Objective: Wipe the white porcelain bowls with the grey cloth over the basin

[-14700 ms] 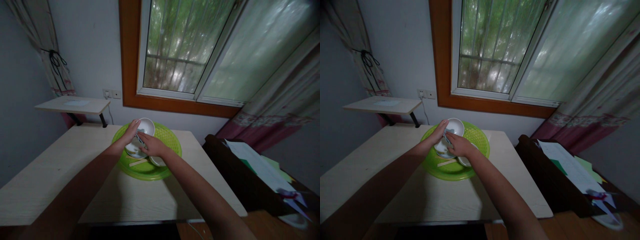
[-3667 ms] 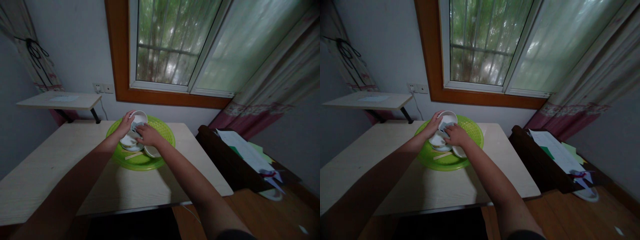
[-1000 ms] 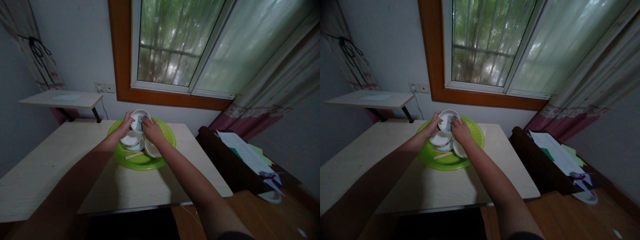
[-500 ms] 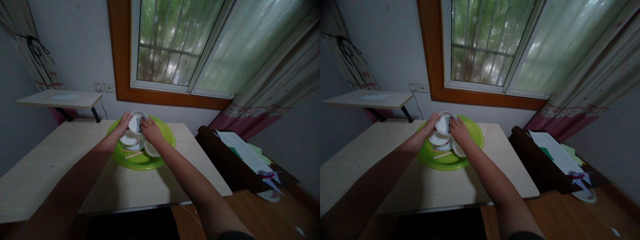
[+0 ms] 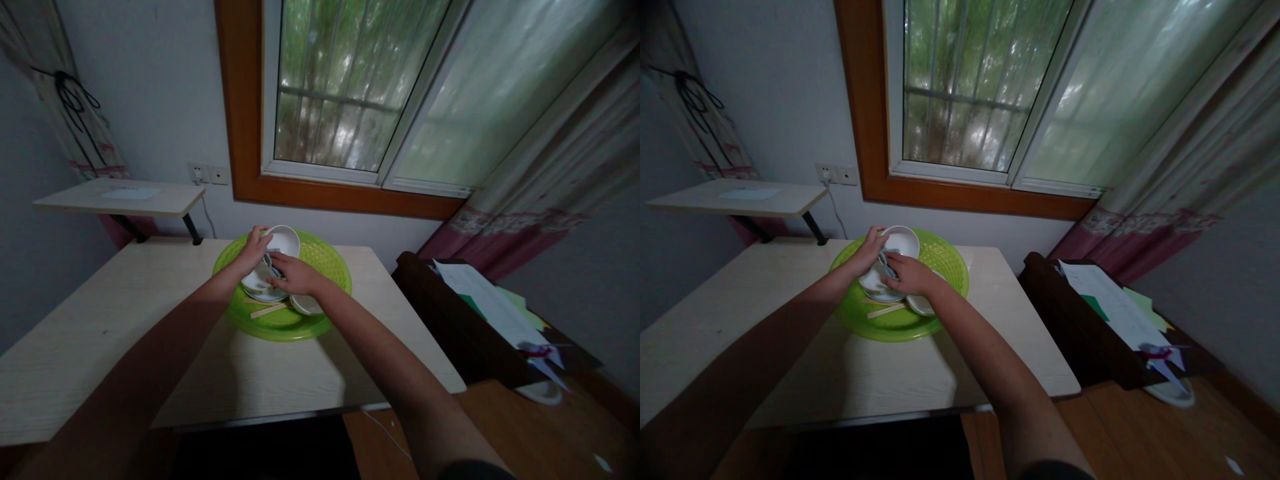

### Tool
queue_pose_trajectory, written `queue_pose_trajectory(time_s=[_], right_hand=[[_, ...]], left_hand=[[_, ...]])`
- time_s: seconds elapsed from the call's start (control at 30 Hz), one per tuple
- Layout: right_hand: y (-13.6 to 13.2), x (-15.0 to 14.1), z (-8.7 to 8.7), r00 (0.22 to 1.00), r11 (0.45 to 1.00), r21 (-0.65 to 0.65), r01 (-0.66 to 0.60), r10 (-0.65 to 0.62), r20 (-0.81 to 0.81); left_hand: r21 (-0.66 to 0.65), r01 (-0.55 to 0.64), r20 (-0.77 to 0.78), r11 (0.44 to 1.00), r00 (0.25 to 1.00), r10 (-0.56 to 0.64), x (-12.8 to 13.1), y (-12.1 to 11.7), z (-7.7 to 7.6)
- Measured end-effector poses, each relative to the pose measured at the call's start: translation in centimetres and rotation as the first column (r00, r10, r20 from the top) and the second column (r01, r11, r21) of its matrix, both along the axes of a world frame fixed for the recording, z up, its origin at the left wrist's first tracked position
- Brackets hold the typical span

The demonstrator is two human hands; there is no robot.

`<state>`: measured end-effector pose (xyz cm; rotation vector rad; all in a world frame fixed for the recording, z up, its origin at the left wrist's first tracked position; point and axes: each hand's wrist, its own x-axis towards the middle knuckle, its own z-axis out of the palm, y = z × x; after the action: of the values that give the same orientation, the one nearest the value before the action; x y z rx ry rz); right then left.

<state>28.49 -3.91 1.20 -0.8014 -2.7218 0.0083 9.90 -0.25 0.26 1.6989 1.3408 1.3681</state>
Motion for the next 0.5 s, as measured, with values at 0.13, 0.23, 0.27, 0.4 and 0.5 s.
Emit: queue_pose_trajectory(time_s=[0.13, 0.23, 0.27, 0.4, 0.5], right_hand=[[0.0, -0.2, -0.4, 1.0, 0.994, 0.102, 0.024, -0.025, 0.006], [0.1, 0.0, -0.5, 0.993, 0.978, 0.178, 0.11, -0.114, 0.011], [0.1, 0.1, -0.5, 0.989, 0.969, 0.205, 0.141, -0.145, 0.006], [-0.1, 0.2, 0.2, 0.97, 0.928, 0.289, 0.234, -0.242, -0.01], [-0.5, -0.1, 1.0, 0.945, 0.902, 0.302, 0.309, -0.328, 0.013]], left_hand=[[-0.025, 0.041, 0.076, 0.999, 0.996, -0.039, 0.4, 0.3, -0.2], [-0.081, 0.108, 0.16, 0.991, 0.983, -0.094, 0.7, 0.4, -0.4], [-0.095, 0.126, 0.184, 0.987, 0.977, -0.107, 0.8, 0.5, -0.4], [-0.1, 0.155, 0.253, 0.983, 0.959, -0.125, 1.0, 0.2, -0.2], [-0.081, 0.11, 0.246, 0.991, 0.965, -0.088, 1.0, -0.1, 0.2]])
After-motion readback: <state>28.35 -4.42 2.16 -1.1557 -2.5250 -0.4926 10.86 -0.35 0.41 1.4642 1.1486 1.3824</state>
